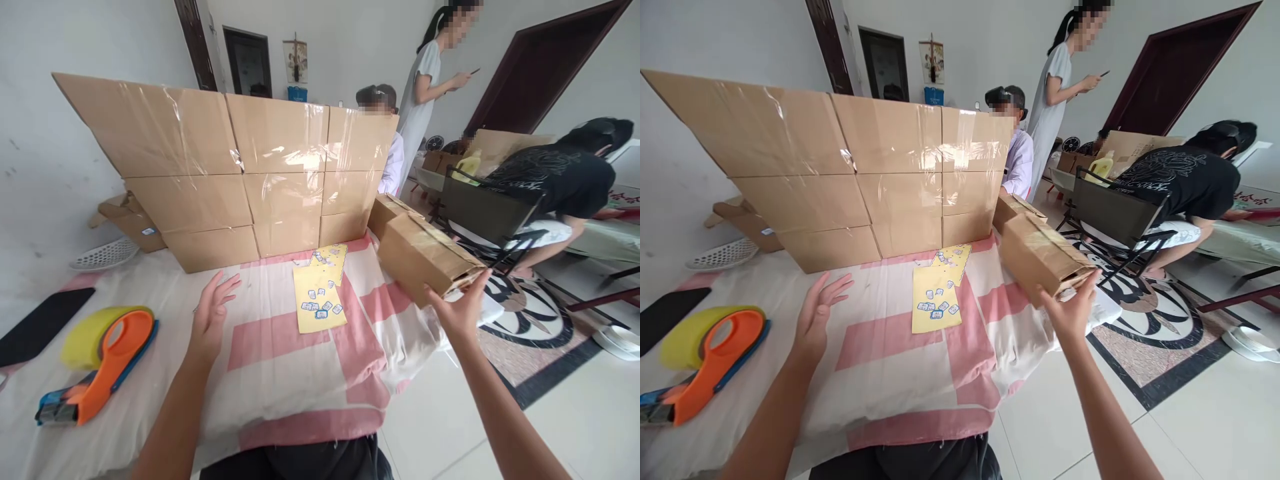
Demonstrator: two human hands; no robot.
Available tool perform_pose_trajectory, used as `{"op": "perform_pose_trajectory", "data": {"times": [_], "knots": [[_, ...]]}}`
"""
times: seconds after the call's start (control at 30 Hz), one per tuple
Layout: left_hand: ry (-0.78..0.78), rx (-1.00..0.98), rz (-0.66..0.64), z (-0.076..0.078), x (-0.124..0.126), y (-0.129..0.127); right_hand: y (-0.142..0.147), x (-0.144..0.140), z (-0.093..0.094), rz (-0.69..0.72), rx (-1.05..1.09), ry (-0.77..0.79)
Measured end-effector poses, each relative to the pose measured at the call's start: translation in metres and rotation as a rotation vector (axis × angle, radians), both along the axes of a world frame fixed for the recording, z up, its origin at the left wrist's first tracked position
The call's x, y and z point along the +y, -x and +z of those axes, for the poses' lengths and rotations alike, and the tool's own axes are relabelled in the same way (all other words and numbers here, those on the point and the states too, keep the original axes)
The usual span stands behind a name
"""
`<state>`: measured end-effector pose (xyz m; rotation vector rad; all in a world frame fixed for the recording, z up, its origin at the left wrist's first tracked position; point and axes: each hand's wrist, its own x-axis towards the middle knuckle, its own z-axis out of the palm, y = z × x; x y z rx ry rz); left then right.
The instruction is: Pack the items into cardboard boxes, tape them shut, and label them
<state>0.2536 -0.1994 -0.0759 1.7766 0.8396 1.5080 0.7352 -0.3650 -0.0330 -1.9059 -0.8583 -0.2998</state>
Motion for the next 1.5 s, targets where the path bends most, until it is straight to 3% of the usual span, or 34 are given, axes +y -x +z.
{"op": "perform_pose_trajectory", "data": {"times": [0.13, 0.4, 0.57, 0.8, 1.5], "knots": [[0.043, 0.066, 0.001, -0.003, 0.001, 0.000, -0.043, 0.021, -0.010, -0.145, 0.112, 0.086], [0.122, 0.211, 0.050, -0.005, 0.002, 0.000, -0.065, 0.075, -0.015, -0.088, 0.024, 0.113], [0.139, 0.266, 0.077, -0.008, 0.006, 0.001, -0.055, 0.072, -0.024, -0.114, -0.012, 0.040], [0.166, 0.340, 0.083, -0.007, 0.004, 0.001, -0.043, 0.076, -0.021, -0.123, 0.009, 0.067], [0.183, 0.432, 0.103, 0.001, -0.002, 0.002, -0.049, 0.081, -0.029, -0.062, -0.022, 0.049]]}}
